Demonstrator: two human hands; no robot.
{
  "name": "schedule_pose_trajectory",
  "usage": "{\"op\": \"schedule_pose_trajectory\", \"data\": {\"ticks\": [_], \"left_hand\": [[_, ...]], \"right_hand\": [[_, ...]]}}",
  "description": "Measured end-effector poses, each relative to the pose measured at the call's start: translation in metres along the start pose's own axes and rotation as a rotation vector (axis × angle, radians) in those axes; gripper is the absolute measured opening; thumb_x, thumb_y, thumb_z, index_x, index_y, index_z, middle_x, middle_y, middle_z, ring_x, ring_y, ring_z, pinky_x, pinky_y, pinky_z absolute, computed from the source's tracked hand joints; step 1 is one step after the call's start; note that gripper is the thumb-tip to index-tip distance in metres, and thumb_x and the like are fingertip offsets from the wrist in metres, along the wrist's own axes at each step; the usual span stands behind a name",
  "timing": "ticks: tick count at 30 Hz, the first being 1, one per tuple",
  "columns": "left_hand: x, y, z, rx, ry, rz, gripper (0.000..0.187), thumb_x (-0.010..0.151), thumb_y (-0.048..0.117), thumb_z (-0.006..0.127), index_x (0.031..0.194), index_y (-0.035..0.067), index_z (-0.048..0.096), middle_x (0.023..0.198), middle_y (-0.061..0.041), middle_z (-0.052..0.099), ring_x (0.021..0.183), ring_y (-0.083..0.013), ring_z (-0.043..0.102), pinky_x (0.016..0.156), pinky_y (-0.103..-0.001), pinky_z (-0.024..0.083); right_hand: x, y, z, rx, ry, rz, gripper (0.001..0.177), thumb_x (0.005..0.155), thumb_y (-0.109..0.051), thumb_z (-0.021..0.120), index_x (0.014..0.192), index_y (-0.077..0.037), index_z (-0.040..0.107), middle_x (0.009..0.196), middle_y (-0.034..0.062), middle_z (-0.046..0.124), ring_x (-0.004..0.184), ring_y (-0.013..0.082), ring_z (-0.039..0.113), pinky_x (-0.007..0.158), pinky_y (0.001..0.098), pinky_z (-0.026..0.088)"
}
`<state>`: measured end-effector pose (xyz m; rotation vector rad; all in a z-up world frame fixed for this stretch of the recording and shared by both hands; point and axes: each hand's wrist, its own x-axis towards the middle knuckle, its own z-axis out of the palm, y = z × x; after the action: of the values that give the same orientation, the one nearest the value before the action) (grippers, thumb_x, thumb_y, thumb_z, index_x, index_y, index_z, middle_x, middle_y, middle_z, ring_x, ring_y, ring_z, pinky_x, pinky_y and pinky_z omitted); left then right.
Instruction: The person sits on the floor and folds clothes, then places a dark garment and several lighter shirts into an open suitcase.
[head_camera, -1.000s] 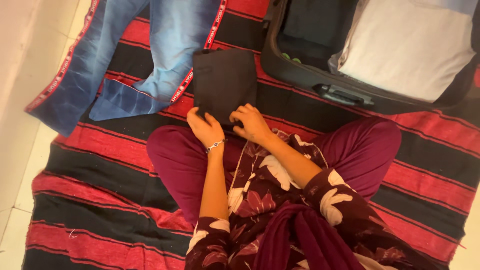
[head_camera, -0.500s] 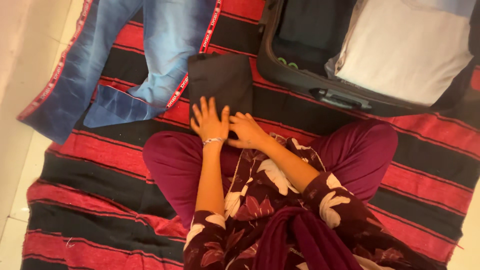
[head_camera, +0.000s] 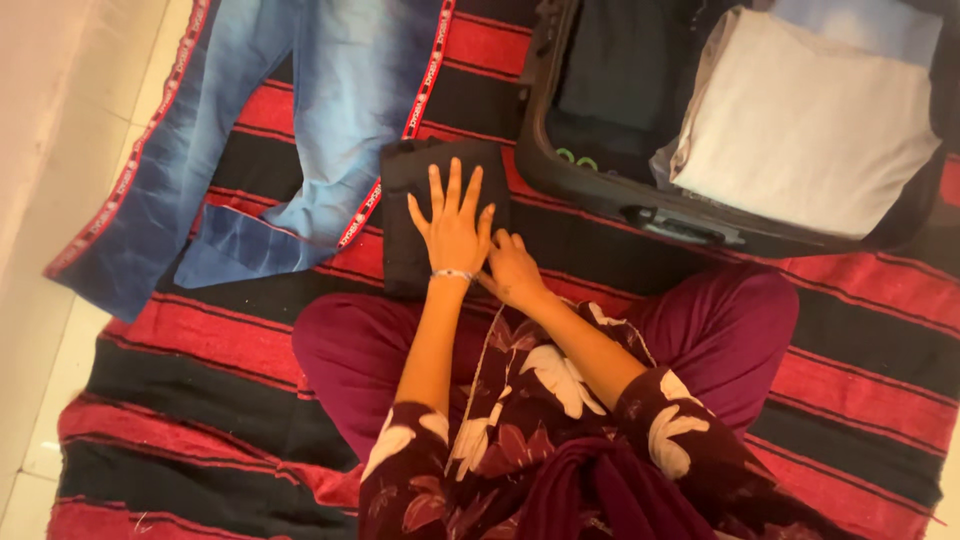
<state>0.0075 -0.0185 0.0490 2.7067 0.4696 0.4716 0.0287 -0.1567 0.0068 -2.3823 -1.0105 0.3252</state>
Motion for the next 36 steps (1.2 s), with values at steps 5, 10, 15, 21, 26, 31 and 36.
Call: {"op": "schedule_pose_trajectory", "data": {"ticks": [5, 10, 15, 21, 26, 31, 36], "left_hand": [[0.026, -0.030, 0.030, 0.098, -0.148, -0.089, 0.061, 0.102, 0.053, 0.051, 0.157, 0.031, 0.041, 0.168, 0.000, 0.027, 0.157, -0.0305, 0.017, 0.119, -0.070, 0.008], [0.021, -0.046, 0.044, 0.132, -0.165, -0.093, 0.064, 0.102, 0.055, 0.048, 0.161, 0.032, 0.035, 0.171, 0.003, 0.020, 0.158, -0.0291, 0.012, 0.121, -0.069, 0.007], [0.023, -0.040, 0.025, 0.002, -0.211, -0.100, 0.067, 0.099, 0.053, 0.051, 0.159, 0.026, 0.038, 0.170, -0.004, 0.020, 0.157, -0.0331, 0.012, 0.119, -0.069, 0.008], [-0.041, -0.022, 0.016, -0.017, -0.096, -0.259, 0.060, 0.104, 0.052, 0.051, 0.156, 0.023, 0.044, 0.170, -0.011, 0.026, 0.160, -0.0368, 0.017, 0.123, -0.065, 0.015], [-0.048, -0.026, 0.043, 0.096, -0.050, -0.202, 0.066, 0.102, 0.054, 0.049, 0.157, 0.019, 0.042, 0.168, -0.015, 0.025, 0.155, -0.0416, 0.018, 0.118, -0.066, 0.017], [-0.048, -0.029, 0.052, 0.142, 0.003, -0.184, 0.065, 0.102, 0.053, 0.048, 0.158, 0.021, 0.043, 0.169, -0.014, 0.026, 0.155, -0.0402, 0.018, 0.119, -0.065, 0.018], [-0.047, -0.029, 0.049, 0.060, -0.021, -0.203, 0.063, 0.102, 0.050, 0.049, 0.156, 0.019, 0.046, 0.167, -0.015, 0.029, 0.155, -0.0398, 0.018, 0.118, -0.065, 0.017]], "right_hand": [[-0.004, -0.010, -0.007, 0.024, -0.018, 0.026, 0.036, 0.087, -0.037, 0.078, 0.107, -0.012, 0.062, 0.106, 0.0132, 0.052, 0.100, 0.0367, 0.051, 0.082, 0.0466, 0.052], [-0.002, -0.018, -0.010, 0.002, -0.030, 0.031, 0.033, 0.085, -0.036, 0.078, 0.100, -0.013, 0.059, 0.106, 0.0127, 0.051, 0.101, 0.0374, 0.051, 0.079, 0.0457, 0.051], [0.001, -0.003, -0.011, 0.198, -0.026, 0.112, 0.030, 0.088, -0.038, 0.080, 0.098, -0.015, 0.062, 0.104, 0.0105, 0.057, 0.103, 0.0338, 0.056, 0.089, 0.0453, 0.050], [0.016, 0.015, 0.004, 0.121, 0.517, 0.061, 0.030, 0.086, -0.021, 0.076, 0.105, -0.007, 0.058, 0.125, 0.0208, 0.057, 0.112, 0.0419, 0.053, 0.097, 0.0490, 0.045], [0.022, 0.016, 0.010, 0.297, 0.440, 0.184, 0.068, 0.085, -0.031, 0.080, 0.134, 0.005, 0.050, 0.126, 0.0265, 0.059, 0.118, 0.0430, 0.058, 0.098, 0.0478, 0.048], [0.032, 0.017, -0.003, 0.367, 0.231, 0.429, 0.079, 0.076, -0.042, 0.086, 0.133, 0.002, 0.055, 0.119, 0.0245, 0.070, 0.111, 0.0360, 0.070, 0.092, 0.0423, 0.055], [0.036, 0.030, 0.003, 0.437, 0.157, 0.425, 0.059, 0.082, -0.036, 0.085, 0.127, -0.003, 0.065, 0.118, 0.0174, 0.077, 0.107, 0.0287, 0.073, 0.091, 0.0364, 0.056]]}}
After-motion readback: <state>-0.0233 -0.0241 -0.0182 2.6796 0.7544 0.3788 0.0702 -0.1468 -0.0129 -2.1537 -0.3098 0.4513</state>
